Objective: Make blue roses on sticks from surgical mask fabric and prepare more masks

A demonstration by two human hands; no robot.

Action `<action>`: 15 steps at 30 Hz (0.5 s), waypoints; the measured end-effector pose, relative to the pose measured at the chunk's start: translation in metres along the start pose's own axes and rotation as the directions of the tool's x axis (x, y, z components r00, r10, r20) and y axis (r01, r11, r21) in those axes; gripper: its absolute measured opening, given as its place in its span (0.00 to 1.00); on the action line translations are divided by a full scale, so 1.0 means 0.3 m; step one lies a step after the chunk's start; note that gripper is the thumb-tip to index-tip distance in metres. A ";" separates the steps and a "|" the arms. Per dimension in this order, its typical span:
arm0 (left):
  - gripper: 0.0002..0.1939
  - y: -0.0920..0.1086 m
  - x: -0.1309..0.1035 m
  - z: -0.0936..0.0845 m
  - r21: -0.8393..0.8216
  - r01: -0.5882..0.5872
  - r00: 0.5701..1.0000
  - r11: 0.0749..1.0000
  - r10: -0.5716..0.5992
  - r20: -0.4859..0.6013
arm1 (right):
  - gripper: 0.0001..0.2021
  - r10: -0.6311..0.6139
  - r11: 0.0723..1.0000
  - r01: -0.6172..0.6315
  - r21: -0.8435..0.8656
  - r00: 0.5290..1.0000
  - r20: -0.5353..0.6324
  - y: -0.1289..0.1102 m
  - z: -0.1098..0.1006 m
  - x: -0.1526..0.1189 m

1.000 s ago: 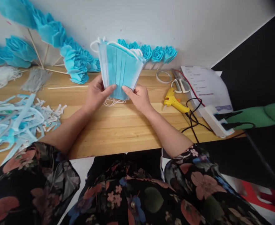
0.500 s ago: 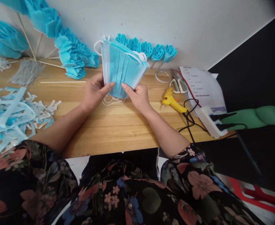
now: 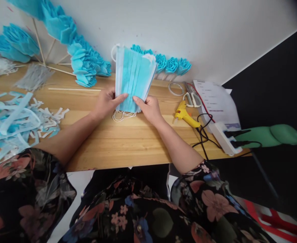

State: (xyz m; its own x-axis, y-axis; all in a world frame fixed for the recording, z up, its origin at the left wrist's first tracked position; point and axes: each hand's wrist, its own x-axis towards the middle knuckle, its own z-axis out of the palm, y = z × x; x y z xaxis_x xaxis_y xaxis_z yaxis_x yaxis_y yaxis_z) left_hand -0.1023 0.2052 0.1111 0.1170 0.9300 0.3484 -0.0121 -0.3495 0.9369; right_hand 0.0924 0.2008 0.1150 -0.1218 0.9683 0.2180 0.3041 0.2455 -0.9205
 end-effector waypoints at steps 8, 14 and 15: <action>0.24 0.045 0.004 0.011 -0.133 0.139 0.979 0.981 -0.116 0.169 | 0.24 0.170 0.923 -0.113 0.367 0.977 -0.129 -0.011 -0.003 0.016; 0.24 0.026 0.013 0.006 -0.321 0.260 0.962 0.911 -0.215 0.168 | 0.24 0.227 0.898 -0.138 0.417 0.958 -0.172 0.013 -0.006 0.026; 0.25 0.030 0.013 0.007 -0.378 0.276 0.958 0.884 -0.224 0.177 | 0.24 0.238 0.890 -0.144 0.433 0.956 -0.172 0.017 -0.006 0.028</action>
State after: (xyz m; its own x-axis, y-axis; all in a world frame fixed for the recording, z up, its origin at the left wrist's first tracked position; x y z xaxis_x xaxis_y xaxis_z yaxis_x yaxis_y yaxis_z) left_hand -0.0998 0.2055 0.1209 0.2905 0.9495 0.1187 -0.3537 -0.0087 0.9353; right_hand 0.0946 0.2103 0.1126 0.1183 0.9920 0.0448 -0.1210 0.0592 -0.9909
